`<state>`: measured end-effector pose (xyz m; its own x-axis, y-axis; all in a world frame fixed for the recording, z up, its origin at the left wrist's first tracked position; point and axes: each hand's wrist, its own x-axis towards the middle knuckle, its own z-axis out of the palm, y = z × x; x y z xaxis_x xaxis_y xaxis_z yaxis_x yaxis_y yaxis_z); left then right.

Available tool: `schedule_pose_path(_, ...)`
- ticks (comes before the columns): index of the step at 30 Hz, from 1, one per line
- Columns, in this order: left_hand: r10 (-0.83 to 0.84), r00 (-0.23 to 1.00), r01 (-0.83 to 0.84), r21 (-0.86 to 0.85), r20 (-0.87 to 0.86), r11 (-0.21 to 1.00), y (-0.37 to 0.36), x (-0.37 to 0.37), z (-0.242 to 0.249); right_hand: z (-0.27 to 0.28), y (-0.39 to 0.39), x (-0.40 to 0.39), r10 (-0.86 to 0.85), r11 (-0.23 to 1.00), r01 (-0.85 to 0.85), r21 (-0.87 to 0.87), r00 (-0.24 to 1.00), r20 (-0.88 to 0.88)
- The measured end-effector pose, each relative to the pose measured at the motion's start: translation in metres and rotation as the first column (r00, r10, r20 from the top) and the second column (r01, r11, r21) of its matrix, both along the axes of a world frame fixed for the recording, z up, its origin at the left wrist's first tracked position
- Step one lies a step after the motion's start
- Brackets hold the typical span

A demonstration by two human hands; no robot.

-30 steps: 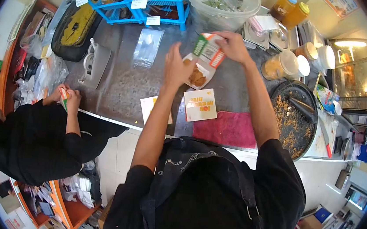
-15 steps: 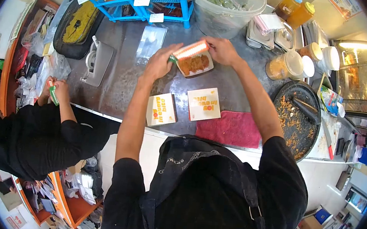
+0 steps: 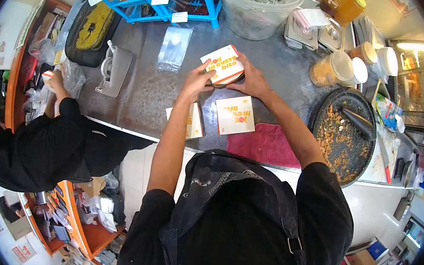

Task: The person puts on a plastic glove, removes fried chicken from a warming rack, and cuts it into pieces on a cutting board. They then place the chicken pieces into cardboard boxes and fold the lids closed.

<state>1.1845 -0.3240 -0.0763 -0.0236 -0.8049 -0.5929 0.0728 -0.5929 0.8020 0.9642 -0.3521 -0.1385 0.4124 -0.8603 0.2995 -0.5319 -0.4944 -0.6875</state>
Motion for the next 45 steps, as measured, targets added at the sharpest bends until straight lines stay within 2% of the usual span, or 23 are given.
schedule_pose_path(1, 0.047, 0.999, -0.047, -0.020, -0.004, 0.999, 0.001, -0.003, 0.000, 0.000, 0.000, 0.004, -0.023, 0.999, 0.020, 0.048, 0.998, 0.062)
schedule_pose_path(3, 0.138, 0.990, -0.139, -0.057, -0.016, 0.989, 0.004, -0.006, -0.001, 0.001, -0.002, 0.006, -0.027, 0.998, 0.024, 0.052, 0.997, 0.069)
schedule_pose_path(4, 0.242, 0.969, -0.244, -0.047, -0.042, 0.969, 0.006, -0.007, 0.003, 0.000, -0.003, 0.005, -0.034, 0.998, 0.030, 0.054, 0.997, 0.071)
schedule_pose_path(7, 0.380, 0.921, -0.379, 0.031, -0.085, 0.925, 0.008, -0.012, 0.004, -0.003, -0.003, 0.004, -0.044, 0.999, 0.043, 0.008, 0.994, 0.104)
schedule_pose_path(10, 0.431, 0.901, -0.424, 0.115, -0.051, 0.898, 0.005, -0.011, 0.006, 0.001, 0.001, 0.007, -0.077, 0.997, 0.076, 0.017, 0.992, 0.101)
schedule_pose_path(13, 0.306, 0.905, -0.278, 0.134, -0.296, 0.951, -0.001, 0.007, 0.001, -0.004, 0.004, 0.009, -0.183, 0.973, 0.161, 0.164, 0.975, 0.129)
schedule_pose_path(16, 0.326, 0.933, -0.327, 0.021, -0.151, 0.945, -0.001, 0.007, 0.002, -0.040, -0.009, 0.006, -0.233, 0.958, 0.166, 0.233, 0.926, 0.298)
schedule_pose_path(17, 0.350, 0.933, -0.353, -0.021, -0.084, 0.935, 0.000, 0.005, 0.002, -0.041, -0.010, 0.004, -0.188, 0.967, 0.126, 0.223, 0.940, 0.285)
schedule_pose_path(19, 0.412, 0.903, -0.420, -0.047, -0.120, 0.906, 0.006, 0.001, -0.008, -0.039, -0.011, 0.005, -0.098, 0.977, 0.044, 0.207, 0.960, 0.261)
schedule_pose_path(22, 0.483, 0.871, -0.490, -0.087, -0.092, 0.867, 0.008, -0.008, -0.013, -0.032, -0.003, 0.021, -0.109, 0.993, 0.117, -0.022, 0.967, 0.231)
schedule_pose_path(25, 0.397, 0.902, -0.413, -0.069, -0.170, 0.908, -0.001, 0.001, -0.019, -0.008, -0.001, 0.035, -0.151, 0.988, 0.149, 0.036, 0.986, 0.067)
schedule_pose_path(26, 0.376, 0.919, -0.383, -0.041, -0.119, 0.923, -0.004, 0.005, -0.019, -0.014, -0.006, 0.036, -0.133, 0.990, 0.137, -0.035, 0.986, 0.099)
schedule_pose_path(29, 0.335, 0.924, -0.340, -0.007, 0.186, 0.940, 0.001, 0.007, -0.003, -0.016, -0.015, 0.037, -0.140, 0.990, 0.140, 0.004, 0.988, 0.068)
schedule_pose_path(33, 0.391, 0.919, -0.383, -0.118, 0.054, 0.916, 0.012, -0.002, -0.031, -0.017, -0.017, 0.039, -0.198, 0.978, 0.193, 0.074, 0.978, 0.065)
schedule_pose_path(34, 0.321, 0.944, -0.313, -0.093, 0.076, 0.945, 0.014, -0.008, -0.030, -0.018, -0.015, 0.042, -0.213, 0.975, 0.208, 0.073, 0.974, 0.071)
schedule_pose_path(35, 0.352, 0.797, -0.224, -0.301, 0.491, 0.927, 0.016, -0.015, -0.038, -0.018, -0.013, 0.043, -0.229, 0.972, 0.224, 0.070, 0.971, 0.075)
schedule_pose_path(36, 0.409, 0.474, -0.044, -0.443, 0.780, 0.896, 0.017, -0.023, -0.048, -0.019, -0.012, 0.042, -0.244, 0.970, 0.244, 0.008, 0.968, 0.052)
schedule_pose_path(37, 0.481, 0.053, 0.181, -0.482, 0.875, 0.857, 0.017, -0.030, -0.047, -0.022, -0.012, 0.042, -0.259, 0.964, 0.260, -0.055, 0.965, 0.030)
schedule_pose_path(38, 0.485, 0.141, 0.453, -0.491, 0.863, 0.744, 0.018, -0.023, -0.039, -0.025, -0.012, 0.041, -0.277, 0.954, 0.276, -0.118, 0.961, 0.010)
schedule_pose_path(41, 0.031, 0.408, 0.670, -0.322, 0.912, 0.669, 0.006, -0.016, -0.027, -0.031, -0.017, 0.037, -0.249, 0.968, 0.249, -0.002, 0.968, 0.017)
schedule_pose_path(42, -0.037, 0.438, 0.642, -0.284, 0.898, 0.712, 0.006, -0.020, -0.015, -0.032, -0.014, 0.034, -0.215, 0.976, 0.209, 0.070, 0.970, 0.112)
schedule_pose_path(44, -0.050, 0.288, 0.690, -0.171, 0.956, 0.704, 0.008, -0.031, -0.004, -0.021, -0.013, 0.022, -0.159, 0.977, 0.105, 0.185, 0.939, 0.306)
schedule_pose_path(45, -0.052, 0.210, 0.705, -0.114, 0.976, 0.700, 0.006, -0.033, -0.002, -0.021, -0.011, 0.018, -0.147, 0.982, 0.102, 0.157, 0.940, 0.309)
